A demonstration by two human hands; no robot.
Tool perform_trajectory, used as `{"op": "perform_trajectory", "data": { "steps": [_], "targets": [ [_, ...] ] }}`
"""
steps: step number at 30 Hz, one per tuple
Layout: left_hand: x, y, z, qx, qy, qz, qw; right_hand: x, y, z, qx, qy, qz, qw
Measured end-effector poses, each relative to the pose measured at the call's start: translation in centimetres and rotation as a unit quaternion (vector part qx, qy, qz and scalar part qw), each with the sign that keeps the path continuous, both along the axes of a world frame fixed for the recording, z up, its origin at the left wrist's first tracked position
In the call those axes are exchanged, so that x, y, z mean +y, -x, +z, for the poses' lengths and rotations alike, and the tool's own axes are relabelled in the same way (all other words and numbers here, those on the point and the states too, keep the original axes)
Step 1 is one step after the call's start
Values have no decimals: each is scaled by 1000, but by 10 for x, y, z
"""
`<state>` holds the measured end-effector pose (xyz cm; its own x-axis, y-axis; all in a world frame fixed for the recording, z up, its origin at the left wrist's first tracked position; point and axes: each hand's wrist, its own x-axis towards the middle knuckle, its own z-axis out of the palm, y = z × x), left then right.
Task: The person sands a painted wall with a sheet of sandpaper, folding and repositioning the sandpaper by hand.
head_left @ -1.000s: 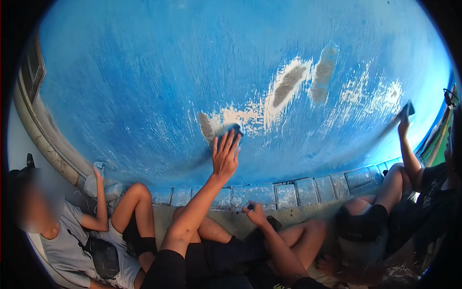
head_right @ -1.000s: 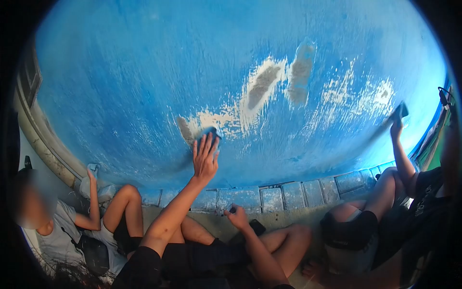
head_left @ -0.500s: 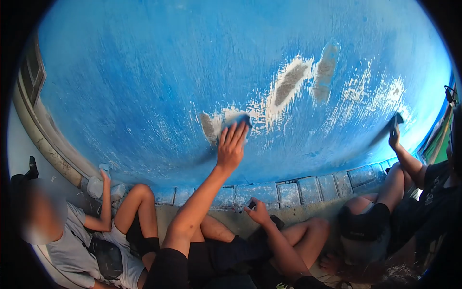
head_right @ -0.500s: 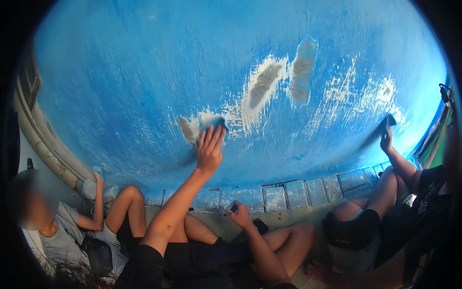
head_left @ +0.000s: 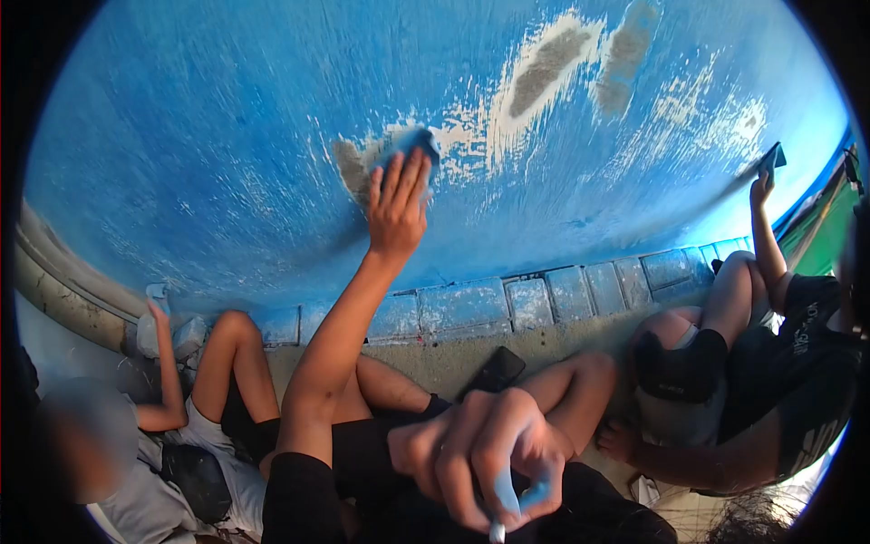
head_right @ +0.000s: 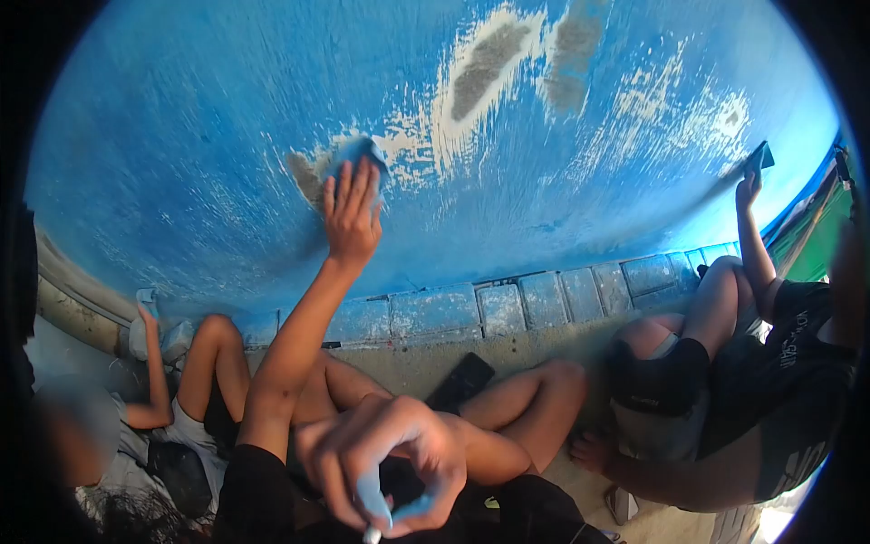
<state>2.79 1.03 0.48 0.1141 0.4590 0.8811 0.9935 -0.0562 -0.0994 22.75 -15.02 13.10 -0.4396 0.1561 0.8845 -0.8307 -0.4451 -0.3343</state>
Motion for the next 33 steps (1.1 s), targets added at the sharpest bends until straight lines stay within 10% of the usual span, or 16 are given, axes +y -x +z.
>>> {"op": "perform_trajectory", "data": {
  "steps": [9,19,23,26,28,33],
  "targets": [
    [0,15,66,9,-43,-34,998,-6,35,-13,51,36,29,998],
    [-1,19,15,3,-30,-19,999,-8,45,-23,72,59,19,995],
    [-9,21,23,10,-9,-38,999,35,24,-68,-105,-3,-64,992],
    [-16,20,32,12,11,-47,999,80,27,-183,-471,38,-270,839],
    [-21,20,34,11,27,-38,999,101,39,-269,-602,-226,-448,621],
    [-29,12,22,-5,55,-55,997,70,90,-310,-573,-371,-467,562]
  ]
}}
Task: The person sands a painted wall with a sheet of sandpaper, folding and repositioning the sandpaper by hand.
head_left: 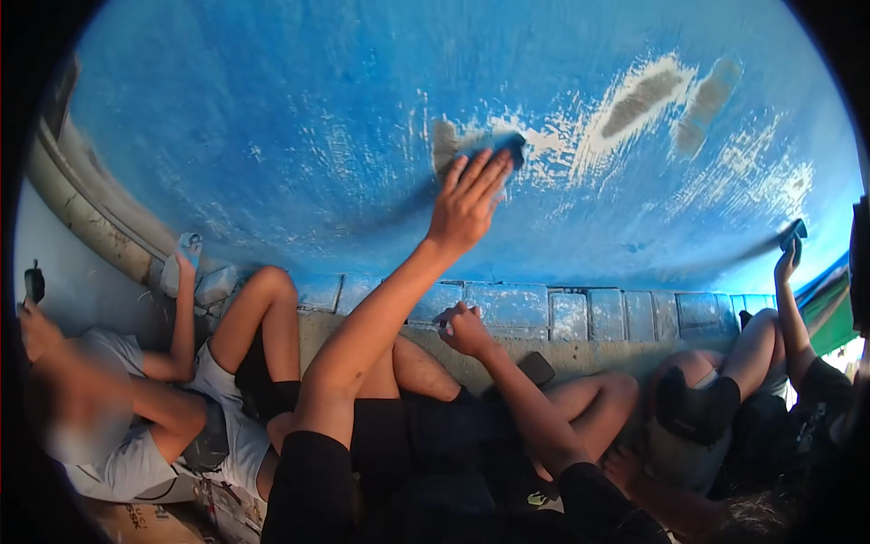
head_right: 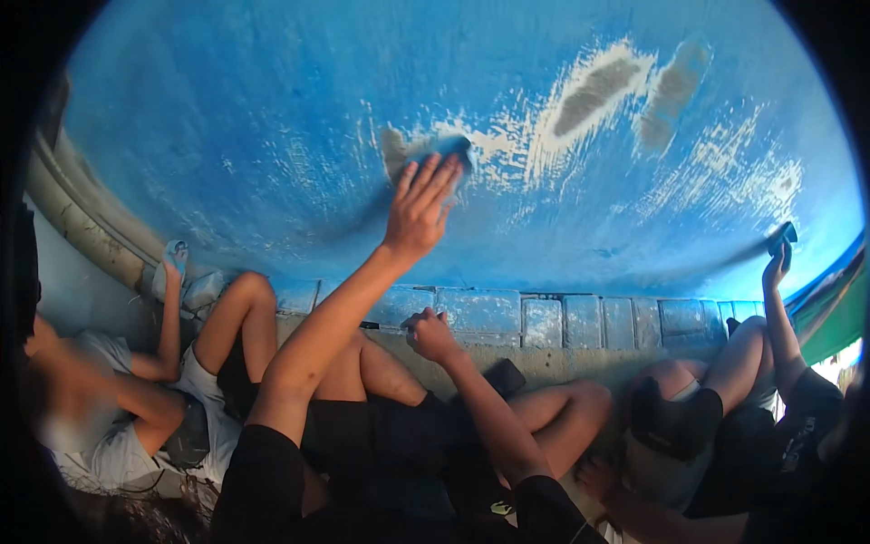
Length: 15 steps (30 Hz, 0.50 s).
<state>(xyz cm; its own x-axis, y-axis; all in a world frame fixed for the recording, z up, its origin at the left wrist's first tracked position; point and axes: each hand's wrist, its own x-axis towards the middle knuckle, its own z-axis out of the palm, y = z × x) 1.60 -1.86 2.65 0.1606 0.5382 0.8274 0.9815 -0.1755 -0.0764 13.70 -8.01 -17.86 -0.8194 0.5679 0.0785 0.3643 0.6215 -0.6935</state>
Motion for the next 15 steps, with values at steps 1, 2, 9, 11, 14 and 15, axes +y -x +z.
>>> {"op": "perform_trajectory", "data": {
  "steps": [1,2,9,11,14,15],
  "targets": [
    [-4,3,-4,35,9,-2,999,-5,11,-2,-61,-103,51,992],
    [-5,5,-11,70,22,-9,997,-7,17,-6,-121,-201,94,968],
    [-14,10,-4,87,46,-4,995,-8,5,-18,-38,-264,65,962],
    [-6,21,-6,100,18,15,995,1,-19,26,-1,-213,36,976],
    [2,24,29,133,-24,75,988,24,-69,58,93,-168,-62,979],
    [4,19,47,84,-36,67,994,32,-89,58,105,-151,-93,978]
  ]
}}
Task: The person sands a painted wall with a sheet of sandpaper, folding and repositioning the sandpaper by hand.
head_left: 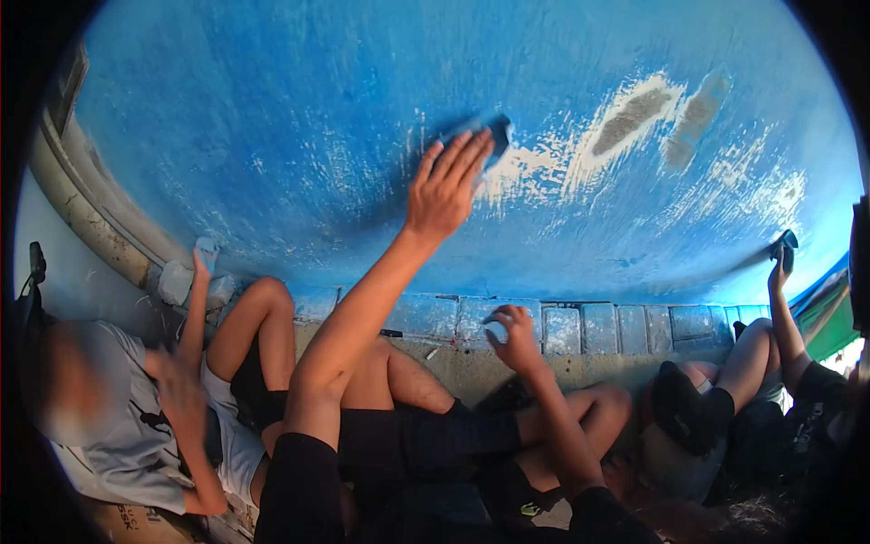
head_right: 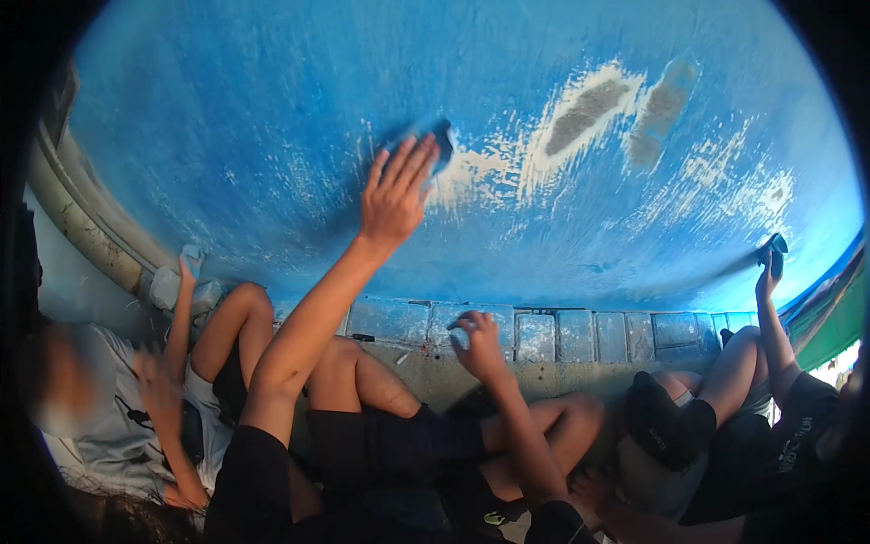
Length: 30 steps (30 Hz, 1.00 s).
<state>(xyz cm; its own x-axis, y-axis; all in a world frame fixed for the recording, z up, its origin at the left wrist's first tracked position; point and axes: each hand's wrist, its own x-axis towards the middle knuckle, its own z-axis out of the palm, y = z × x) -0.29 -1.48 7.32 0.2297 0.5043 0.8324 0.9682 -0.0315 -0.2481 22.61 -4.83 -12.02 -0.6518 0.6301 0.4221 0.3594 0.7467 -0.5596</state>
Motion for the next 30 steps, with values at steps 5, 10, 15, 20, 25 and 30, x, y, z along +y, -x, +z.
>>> {"op": "perform_trajectory", "data": {
  "steps": [5,10,15,20,25,30],
  "targets": [
    [15,-28,-2,-131,-58,-42,989,22,-78,-46,82,88,-165,979],
    [11,-43,-136,-148,48,-28,987,48,-68,-52,181,191,-219,940],
    [19,-39,-98,-122,43,-39,991,45,-57,-77,116,222,-194,949],
    [31,-54,14,-125,-66,-30,990,37,-42,-63,119,220,-120,961],
    [39,-68,-37,-179,-41,-59,981,37,-48,-67,107,215,-122,963],
    [-31,-77,-193,-99,287,-99,948,31,-55,-59,114,235,-144,955]
  ]
}}
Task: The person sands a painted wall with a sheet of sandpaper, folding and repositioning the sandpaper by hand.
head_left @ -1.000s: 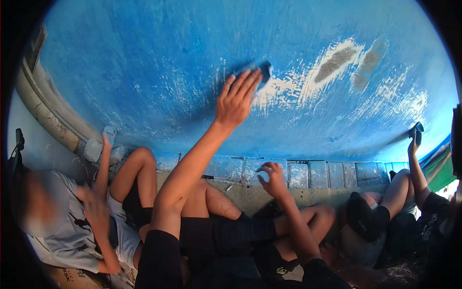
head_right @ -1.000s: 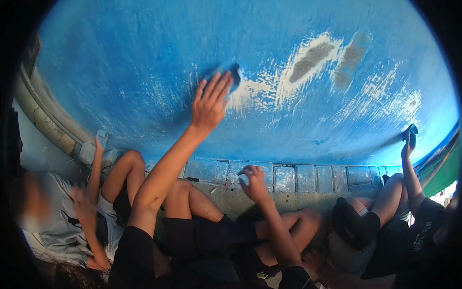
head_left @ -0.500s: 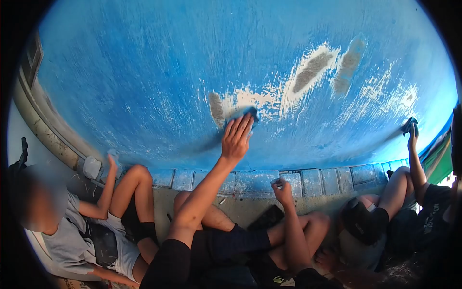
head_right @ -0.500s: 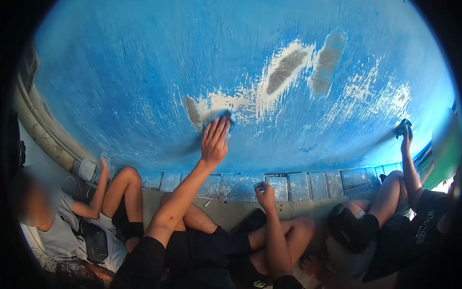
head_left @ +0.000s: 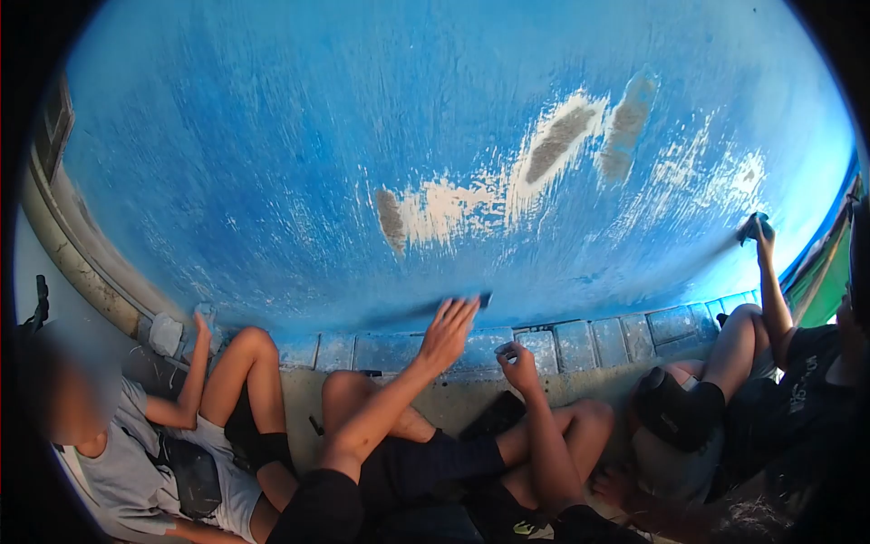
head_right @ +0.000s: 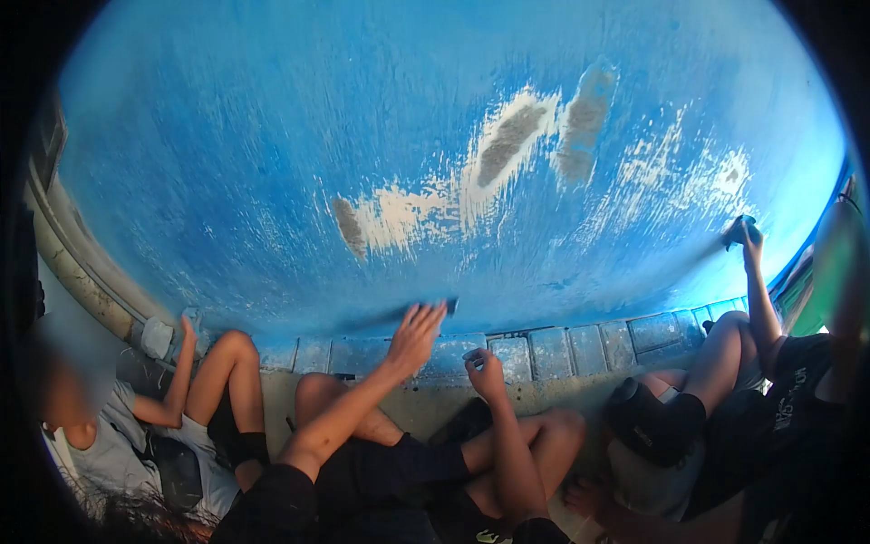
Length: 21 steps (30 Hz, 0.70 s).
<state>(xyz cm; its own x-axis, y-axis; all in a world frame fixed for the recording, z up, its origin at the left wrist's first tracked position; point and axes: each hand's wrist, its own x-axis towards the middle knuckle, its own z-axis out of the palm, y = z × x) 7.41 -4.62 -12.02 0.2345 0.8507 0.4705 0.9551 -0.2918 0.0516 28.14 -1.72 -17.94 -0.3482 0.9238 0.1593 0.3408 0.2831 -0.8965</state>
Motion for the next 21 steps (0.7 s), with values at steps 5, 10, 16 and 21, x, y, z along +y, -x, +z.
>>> {"op": "perform_trajectory", "data": {
  "steps": [5,10,16,21],
  "targets": [
    [-53,3,-58,-220,70,-10,973,-7,5,3,6,-58,8,998],
    [-65,18,-57,-448,302,41,840,-19,20,32,7,-104,61,993],
    [-74,16,-102,-714,283,94,633,-31,18,40,-72,115,111,985],
    [-67,13,-94,-820,246,23,517,-29,22,47,102,349,120,924]
  ]
}}
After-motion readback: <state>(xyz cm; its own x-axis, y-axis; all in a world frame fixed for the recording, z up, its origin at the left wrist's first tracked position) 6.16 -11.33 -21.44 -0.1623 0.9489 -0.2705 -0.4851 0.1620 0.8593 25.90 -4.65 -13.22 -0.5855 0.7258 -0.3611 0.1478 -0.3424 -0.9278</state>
